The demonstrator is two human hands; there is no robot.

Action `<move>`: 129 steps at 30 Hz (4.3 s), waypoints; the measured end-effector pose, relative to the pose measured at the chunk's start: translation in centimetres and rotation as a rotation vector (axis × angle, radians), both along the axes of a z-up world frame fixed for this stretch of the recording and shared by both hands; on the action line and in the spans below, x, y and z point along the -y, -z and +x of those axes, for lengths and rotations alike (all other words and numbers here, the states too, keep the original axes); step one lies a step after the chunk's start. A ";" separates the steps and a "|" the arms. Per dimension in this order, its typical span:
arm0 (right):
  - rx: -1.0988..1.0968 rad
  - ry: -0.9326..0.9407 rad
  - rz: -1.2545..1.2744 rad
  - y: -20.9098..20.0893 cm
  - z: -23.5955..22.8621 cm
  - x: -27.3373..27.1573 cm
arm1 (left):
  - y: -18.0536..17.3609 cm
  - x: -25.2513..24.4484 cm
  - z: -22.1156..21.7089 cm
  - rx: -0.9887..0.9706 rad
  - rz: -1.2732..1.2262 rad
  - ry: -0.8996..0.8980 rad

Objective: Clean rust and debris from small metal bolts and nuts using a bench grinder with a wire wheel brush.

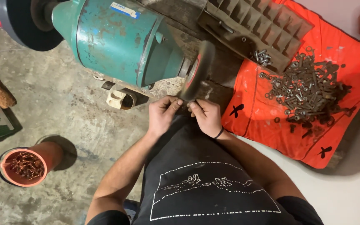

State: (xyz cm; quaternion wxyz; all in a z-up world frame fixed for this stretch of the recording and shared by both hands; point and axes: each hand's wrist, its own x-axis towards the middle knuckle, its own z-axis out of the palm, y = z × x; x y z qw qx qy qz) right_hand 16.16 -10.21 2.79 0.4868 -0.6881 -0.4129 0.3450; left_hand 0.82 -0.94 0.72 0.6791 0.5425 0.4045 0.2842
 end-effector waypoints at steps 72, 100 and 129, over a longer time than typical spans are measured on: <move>-0.130 -0.175 0.039 1.3 1.2 0.3 | 1.2 -1.1 -1.7 0.132 -0.187 0.205; -0.227 0.079 -0.039 2.3 0.6 1.4 | 2.7 0.4 0.8 0.236 -0.147 0.139; -0.084 -0.002 0.007 1.8 -0.2 -0.4 | 2.1 -0.5 -0.7 0.262 -0.192 0.100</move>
